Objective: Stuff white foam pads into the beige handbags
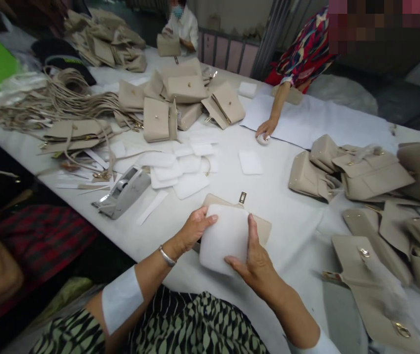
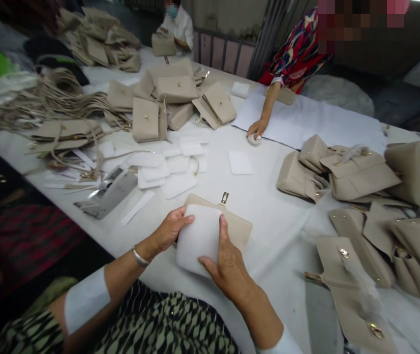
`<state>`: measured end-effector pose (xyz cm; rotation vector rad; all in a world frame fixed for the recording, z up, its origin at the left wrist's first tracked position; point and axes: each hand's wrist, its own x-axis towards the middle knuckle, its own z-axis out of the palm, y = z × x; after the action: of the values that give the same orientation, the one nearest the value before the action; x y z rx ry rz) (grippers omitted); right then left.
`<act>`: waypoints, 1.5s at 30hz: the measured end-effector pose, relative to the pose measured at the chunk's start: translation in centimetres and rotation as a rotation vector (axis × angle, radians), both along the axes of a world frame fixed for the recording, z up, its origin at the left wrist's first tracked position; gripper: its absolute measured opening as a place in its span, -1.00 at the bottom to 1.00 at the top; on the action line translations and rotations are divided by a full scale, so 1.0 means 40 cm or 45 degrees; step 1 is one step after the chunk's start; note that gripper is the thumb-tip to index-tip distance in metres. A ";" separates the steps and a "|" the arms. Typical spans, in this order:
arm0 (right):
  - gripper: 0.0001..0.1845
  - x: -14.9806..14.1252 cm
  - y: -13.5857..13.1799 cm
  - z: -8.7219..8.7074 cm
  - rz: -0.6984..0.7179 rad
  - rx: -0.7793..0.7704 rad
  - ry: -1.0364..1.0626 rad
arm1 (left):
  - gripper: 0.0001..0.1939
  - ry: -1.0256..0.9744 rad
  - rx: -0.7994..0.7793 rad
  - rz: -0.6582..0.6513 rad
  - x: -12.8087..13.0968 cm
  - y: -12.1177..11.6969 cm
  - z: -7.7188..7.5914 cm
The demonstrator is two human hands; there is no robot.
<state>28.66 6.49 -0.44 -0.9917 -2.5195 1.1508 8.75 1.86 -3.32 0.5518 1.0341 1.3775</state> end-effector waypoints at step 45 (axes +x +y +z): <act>-0.19 0.066 0.051 0.058 0.034 0.295 -0.175 | -0.44 1.575 0.378 -0.438 0.024 -0.031 -0.030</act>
<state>31.31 8.54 1.86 -1.0092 -2.7037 0.7967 9.72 0.64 -4.54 1.8395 1.5707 0.7954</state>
